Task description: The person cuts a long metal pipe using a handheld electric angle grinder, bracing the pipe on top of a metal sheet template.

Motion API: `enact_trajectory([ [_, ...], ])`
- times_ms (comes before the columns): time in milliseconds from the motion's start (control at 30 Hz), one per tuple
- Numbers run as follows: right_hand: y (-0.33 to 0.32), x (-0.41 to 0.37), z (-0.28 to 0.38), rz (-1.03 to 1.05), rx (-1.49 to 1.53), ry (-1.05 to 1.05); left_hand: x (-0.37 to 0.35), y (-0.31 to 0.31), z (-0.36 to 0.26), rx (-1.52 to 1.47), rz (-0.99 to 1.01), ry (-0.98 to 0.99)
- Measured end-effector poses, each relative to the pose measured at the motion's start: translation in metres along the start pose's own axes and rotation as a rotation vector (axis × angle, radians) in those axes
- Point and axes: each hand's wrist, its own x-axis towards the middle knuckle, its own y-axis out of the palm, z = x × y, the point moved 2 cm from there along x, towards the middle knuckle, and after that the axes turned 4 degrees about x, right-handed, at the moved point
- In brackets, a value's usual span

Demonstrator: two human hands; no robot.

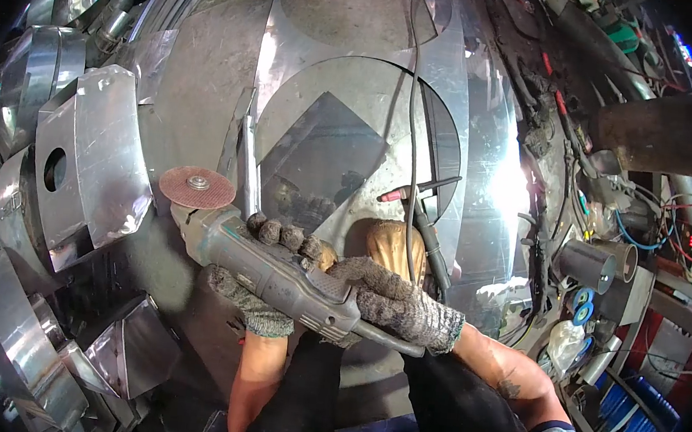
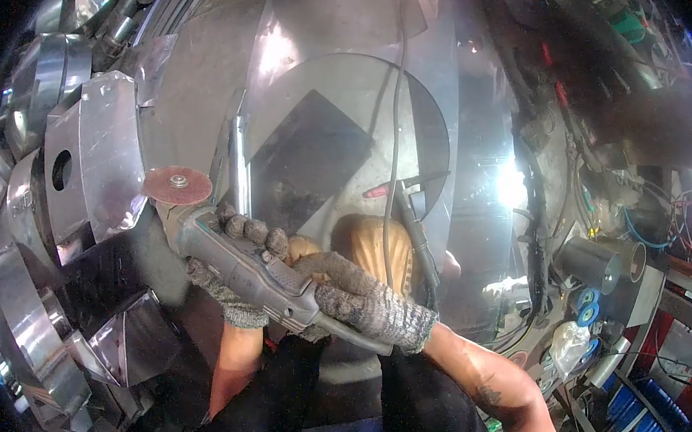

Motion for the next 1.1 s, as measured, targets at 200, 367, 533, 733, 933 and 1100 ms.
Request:
enact_trajectory([
  [200, -0.002, -0.001, -0.001, -0.027, -0.077, 0.01, 0.002, 0.001, 0.002, 0.029, -0.038, -0.01],
  [367, -0.004, -0.003, 0.003, -0.096, -0.052, 0.007, 0.005, -0.009, 0.001, 0.004, 0.017, -0.012],
  [533, 0.005, -0.007, 0.03, -0.155, -0.267, 0.025, -0.007, -0.022, -0.005, 0.091, -0.147, -0.01],
  [733, 0.007, 0.006, 0.033, -0.212, -0.28, 0.056, -0.015, -0.03, 0.0, -0.07, -0.001, -0.054],
  [933, 0.005, 0.009, 0.023, -0.327, -0.069, 0.27, -0.012, -0.026, 0.004, -0.117, 0.038, -0.1],
  [1100, 0.007, 0.007, 0.026, -0.343, -0.071, 0.312, -0.012, -0.023, 0.01, -0.293, -0.003, -0.099],
])
